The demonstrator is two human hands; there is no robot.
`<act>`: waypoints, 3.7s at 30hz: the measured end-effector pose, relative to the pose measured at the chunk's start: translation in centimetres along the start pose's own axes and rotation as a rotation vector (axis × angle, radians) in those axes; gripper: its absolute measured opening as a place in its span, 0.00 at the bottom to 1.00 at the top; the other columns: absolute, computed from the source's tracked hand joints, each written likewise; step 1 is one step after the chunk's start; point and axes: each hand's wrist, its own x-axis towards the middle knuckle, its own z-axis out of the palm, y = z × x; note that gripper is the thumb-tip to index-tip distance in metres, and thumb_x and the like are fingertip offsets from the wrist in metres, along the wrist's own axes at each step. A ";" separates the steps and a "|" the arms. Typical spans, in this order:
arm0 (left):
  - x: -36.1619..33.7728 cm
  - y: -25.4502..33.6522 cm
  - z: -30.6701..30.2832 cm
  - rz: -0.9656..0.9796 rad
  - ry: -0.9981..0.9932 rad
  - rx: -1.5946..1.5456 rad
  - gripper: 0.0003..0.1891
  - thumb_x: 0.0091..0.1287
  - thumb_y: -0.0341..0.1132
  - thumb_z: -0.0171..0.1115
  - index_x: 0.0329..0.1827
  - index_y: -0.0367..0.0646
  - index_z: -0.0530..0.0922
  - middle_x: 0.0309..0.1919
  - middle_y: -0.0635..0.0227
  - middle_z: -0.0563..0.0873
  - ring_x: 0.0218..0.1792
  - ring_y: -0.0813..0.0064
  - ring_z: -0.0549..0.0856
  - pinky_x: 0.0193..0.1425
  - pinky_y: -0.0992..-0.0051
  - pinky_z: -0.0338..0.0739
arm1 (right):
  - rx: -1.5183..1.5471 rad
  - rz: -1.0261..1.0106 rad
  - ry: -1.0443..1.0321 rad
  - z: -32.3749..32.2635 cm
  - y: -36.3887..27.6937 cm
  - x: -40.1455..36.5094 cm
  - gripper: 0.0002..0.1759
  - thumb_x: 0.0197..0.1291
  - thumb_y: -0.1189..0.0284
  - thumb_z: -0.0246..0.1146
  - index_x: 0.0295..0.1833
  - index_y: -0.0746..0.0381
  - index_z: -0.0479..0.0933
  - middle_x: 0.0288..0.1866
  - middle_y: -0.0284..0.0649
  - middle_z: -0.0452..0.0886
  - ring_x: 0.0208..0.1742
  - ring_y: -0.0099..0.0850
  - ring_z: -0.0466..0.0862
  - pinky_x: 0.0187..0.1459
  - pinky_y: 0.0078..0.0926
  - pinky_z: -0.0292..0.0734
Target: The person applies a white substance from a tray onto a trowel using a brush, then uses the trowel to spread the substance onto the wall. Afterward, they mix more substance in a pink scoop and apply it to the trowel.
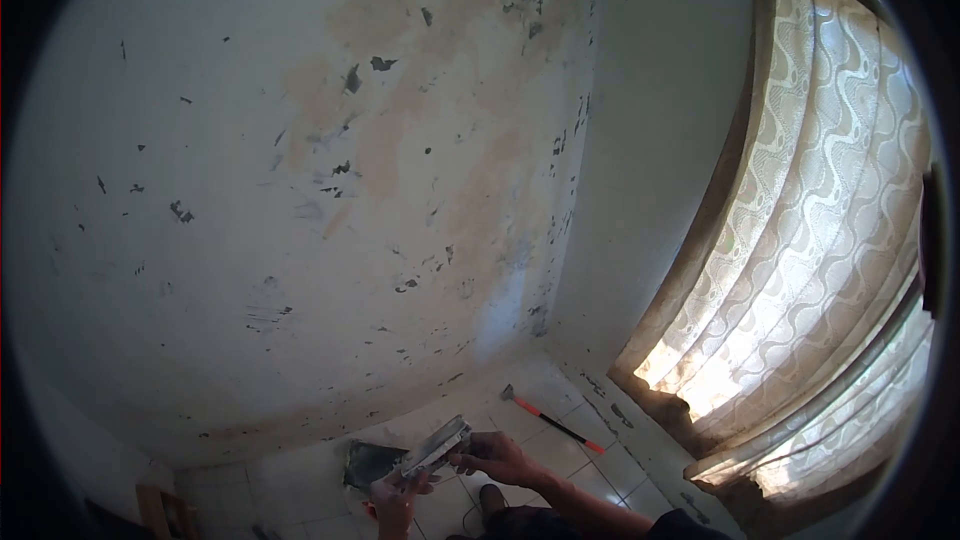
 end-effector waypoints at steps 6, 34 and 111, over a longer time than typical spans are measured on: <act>-2.2 -0.6 -0.8 0.002 -0.022 -0.084 0.21 0.70 0.39 0.70 0.55 0.28 0.84 0.40 0.55 0.92 0.34 0.72 0.89 0.39 0.76 0.82 | -0.014 0.011 -0.015 1.9 -0.5 -1.7 0.19 0.72 0.63 0.68 0.57 0.69 0.82 0.42 0.40 0.89 0.41 0.25 0.87 0.45 0.26 0.84; 0.7 4.0 12.2 0.136 -0.131 -0.011 0.23 0.76 0.45 0.63 0.57 0.29 0.81 0.40 0.56 0.91 0.38 0.72 0.89 0.44 0.74 0.83 | 0.082 -0.184 0.146 -9.0 -6.1 -4.6 0.18 0.73 0.67 0.65 0.57 0.73 0.80 0.47 0.45 0.88 0.45 0.28 0.87 0.49 0.27 0.83; -15.7 0.0 -11.2 0.219 0.485 -0.069 0.25 0.72 0.42 0.69 0.58 0.27 0.78 0.43 0.56 0.90 0.39 0.72 0.90 0.44 0.74 0.86 | -0.141 0.020 -0.586 16.9 -1.0 1.4 0.21 0.74 0.60 0.65 0.54 0.71 0.82 0.44 0.42 0.89 0.44 0.27 0.88 0.48 0.27 0.83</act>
